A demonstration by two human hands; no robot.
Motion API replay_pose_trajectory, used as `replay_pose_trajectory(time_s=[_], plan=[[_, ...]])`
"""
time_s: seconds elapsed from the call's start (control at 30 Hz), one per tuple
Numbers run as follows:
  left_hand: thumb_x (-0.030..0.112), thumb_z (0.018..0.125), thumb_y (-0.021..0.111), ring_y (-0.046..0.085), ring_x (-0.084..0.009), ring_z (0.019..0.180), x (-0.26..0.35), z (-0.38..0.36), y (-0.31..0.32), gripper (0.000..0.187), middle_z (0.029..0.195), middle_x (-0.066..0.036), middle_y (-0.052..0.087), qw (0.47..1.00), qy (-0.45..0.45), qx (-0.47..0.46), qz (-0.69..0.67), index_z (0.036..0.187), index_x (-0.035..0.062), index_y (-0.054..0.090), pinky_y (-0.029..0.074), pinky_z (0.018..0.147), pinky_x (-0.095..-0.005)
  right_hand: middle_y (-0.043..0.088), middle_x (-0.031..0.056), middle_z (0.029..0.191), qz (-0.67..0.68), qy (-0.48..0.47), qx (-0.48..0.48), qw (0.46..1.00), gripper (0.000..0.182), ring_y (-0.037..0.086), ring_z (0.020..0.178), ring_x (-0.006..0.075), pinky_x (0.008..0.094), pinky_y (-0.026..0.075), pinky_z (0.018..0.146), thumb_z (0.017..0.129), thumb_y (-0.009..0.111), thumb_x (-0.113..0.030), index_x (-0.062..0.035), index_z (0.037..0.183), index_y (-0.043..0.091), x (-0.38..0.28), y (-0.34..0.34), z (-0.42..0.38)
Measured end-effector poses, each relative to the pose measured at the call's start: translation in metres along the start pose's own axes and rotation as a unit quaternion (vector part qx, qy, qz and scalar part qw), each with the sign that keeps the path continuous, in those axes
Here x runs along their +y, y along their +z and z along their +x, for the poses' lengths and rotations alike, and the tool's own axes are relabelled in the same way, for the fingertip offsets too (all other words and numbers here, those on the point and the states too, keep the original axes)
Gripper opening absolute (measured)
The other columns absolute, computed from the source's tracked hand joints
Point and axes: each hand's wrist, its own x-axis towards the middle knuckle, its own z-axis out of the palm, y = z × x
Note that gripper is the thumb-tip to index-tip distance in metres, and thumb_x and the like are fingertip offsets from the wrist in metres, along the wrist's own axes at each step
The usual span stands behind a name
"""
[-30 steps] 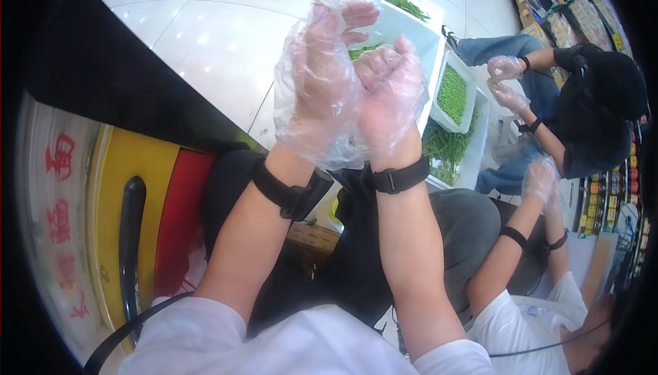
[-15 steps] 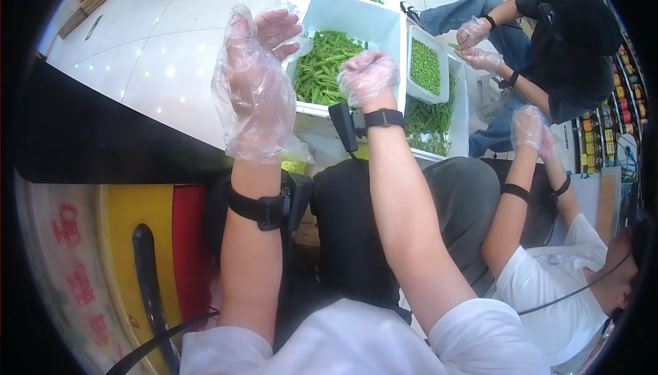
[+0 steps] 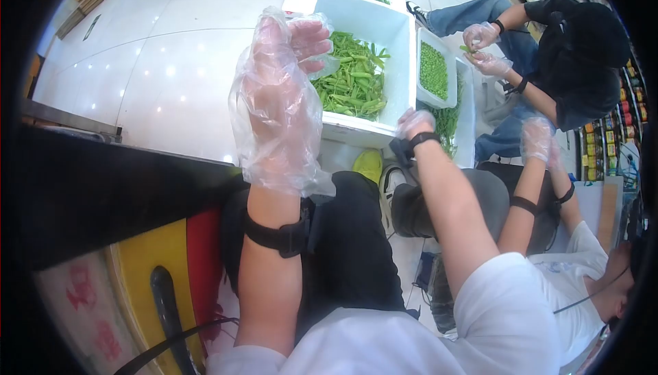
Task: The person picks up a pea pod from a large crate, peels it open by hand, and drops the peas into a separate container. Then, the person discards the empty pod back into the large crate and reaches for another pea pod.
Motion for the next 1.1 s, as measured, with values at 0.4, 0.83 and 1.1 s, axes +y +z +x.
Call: replay_pose_trajectory(time_s=[0.4, 0.83, 1.1], plan=[[0.045, 0.095, 0.035, 0.061, -0.0224, 0.088, -0.001, 0.004, 0.016, 0.054, 0.095, -0.014, 0.064, 0.999, -0.015, 0.006, 0.052, 0.102, -0.0011, 0.061, 0.045, 0.079, -0.0334, 0.067, 0.0083, 0.104, -0.242, 0.023, 0.141, 0.960, 0.025, 0.065, 0.094, 0.0250, 0.0418, 0.049, 0.078, 0.087, 0.048, -0.021, -0.0131, 0.096, 0.070, 0.167, -0.043, 0.077], [0.007, 0.075, 0.067, 0.060, -0.0299, 0.084, -0.018, -0.032, 0.007, 0.018, 0.097, -0.012, 0.061, 0.787, 0.227, -0.185, 0.543, 0.093, 0.0055, 0.064, 0.046, 0.075, -0.0363, 0.063, 0.0184, 0.108, -0.012, -0.164, -0.154, 0.974, 0.030, 0.061, 0.100, 0.0313, 0.0394, 0.048, 0.082, 0.080, 0.051, -0.020, -0.0026, 0.096, 0.068, 0.098, 0.020, 0.074], [0.017, 0.069, 0.072, 0.058, -0.0320, 0.091, -0.011, -0.036, 0.015, 0.043, 0.099, -0.011, 0.061, 0.677, 0.056, -0.293, 0.673, 0.108, 0.0058, 0.057, 0.046, 0.077, -0.0394, 0.059, 0.0208, 0.114, 0.248, 0.000, 0.048, 0.968, 0.031, 0.057, 0.105, 0.0366, 0.0423, 0.047, 0.085, 0.087, 0.049, -0.024, -0.0008, 0.101, 0.065, 0.080, 0.095, 0.136]])
